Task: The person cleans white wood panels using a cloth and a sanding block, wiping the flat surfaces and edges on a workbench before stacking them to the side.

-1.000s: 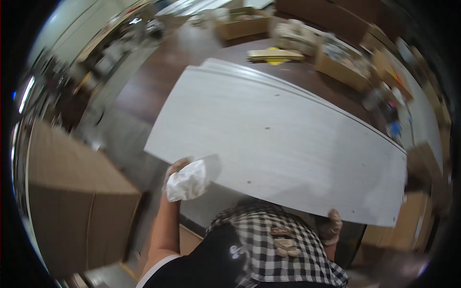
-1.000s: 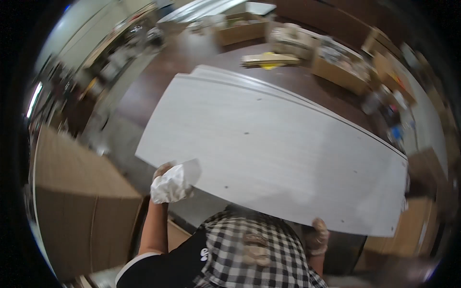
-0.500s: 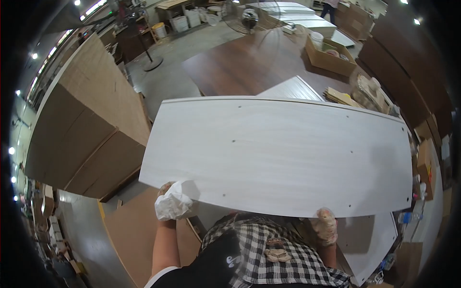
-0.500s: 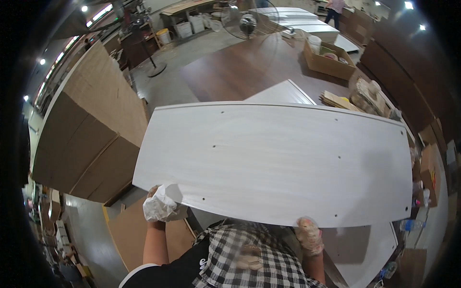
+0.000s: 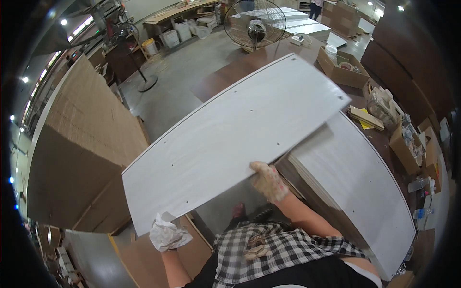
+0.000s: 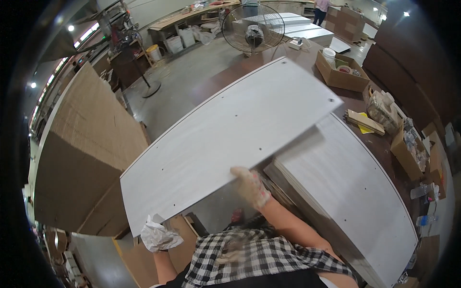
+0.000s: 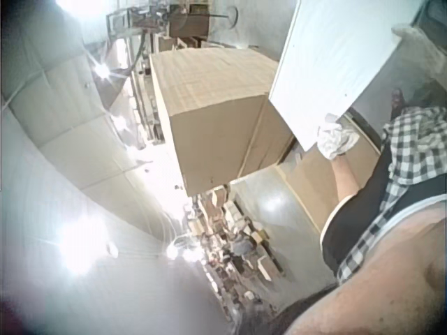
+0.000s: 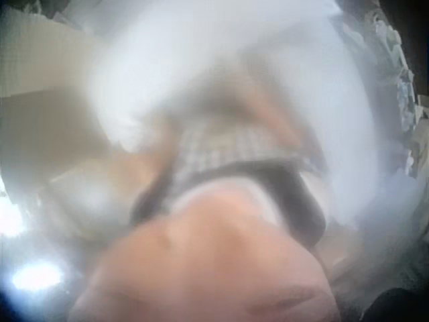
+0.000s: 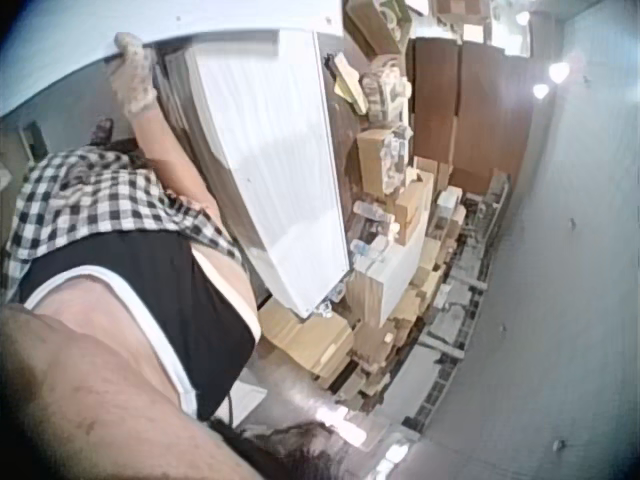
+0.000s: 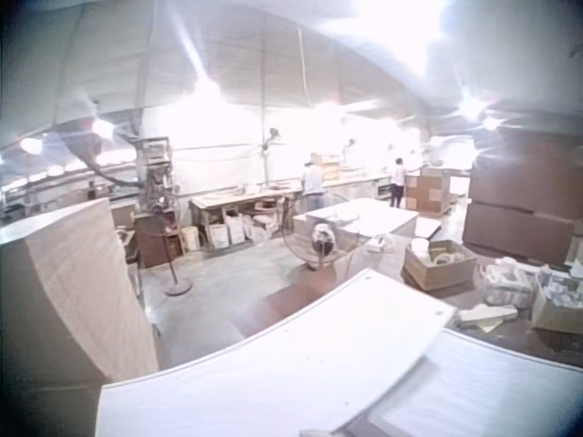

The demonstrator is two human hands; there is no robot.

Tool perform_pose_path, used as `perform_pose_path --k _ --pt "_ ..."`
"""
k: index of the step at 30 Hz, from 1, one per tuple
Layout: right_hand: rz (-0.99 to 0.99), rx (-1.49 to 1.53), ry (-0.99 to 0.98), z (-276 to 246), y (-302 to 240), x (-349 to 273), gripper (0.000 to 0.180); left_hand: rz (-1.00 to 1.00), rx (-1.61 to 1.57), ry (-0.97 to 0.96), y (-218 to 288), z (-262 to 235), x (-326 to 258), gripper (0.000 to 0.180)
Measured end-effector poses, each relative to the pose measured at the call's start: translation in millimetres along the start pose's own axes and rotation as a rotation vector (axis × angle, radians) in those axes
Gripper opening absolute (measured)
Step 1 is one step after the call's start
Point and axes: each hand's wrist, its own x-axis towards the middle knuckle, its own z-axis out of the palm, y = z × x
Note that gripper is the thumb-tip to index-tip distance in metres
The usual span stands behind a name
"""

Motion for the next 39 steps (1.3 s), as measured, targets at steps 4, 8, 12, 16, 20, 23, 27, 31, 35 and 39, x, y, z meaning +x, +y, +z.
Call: perform_pose_path --k 4,8,12,16,20,23,27,31,35,39 --pt "-0.222 0.261 -0.062 -19.0 25.6 142.0 0.019 -0.212 -0.342 -0.413 17.9 16.5 70.6 0.059" --pt "-0.435 0.116 -0.004 -31.2 38.2 248.0 0.021 -0.026 -0.583 -0.290 13.8 106.7 99.5 0.034" --pt "-0.382 0.162 0.071 8.7 -4.9 235.4 0.030 0.223 -0.393 -0.309 43.7 138.9 145.5 0.027" --pt "-0.082 0.599 0.080 10.3 -19.3 245.2 0.031 0.228 -0.851 -0.221 85.0 154.2 175.2 0.030" --pt "-0.093 0.314 0.028 0.2 -4.0 254.9 0.034 0.382 -0.458 0.006 114.3 182.2 188.1 0.040" --pt "0.003 0.149 -0.020 -5.9 1.6 219.3 0.040 0.488 -0.255 0.020 137.0 171.1 189.5 0.040" --pt "0.028 0.030 -0.099 -10.3 16.9 154.7 0.044 0.575 -0.329 0.059 157.0 125.1 222.6 0.045" --pt "0.043 -0.013 -0.210 -59.7 57.3 80.1 0.044 0.610 -0.446 0.087 191.1 97.2 238.9 0.054" --pt "0.120 0.196 0.026 -69.6 68.9 16.9 0.031 0.613 -0.374 0.153 210.5 108.2 252.8 0.051" --pt "0.076 0.182 0.215 -56.3 48.1 -30.7 0.022 0.612 -0.293 0.024 241.8 106.3 270.7 0.049"
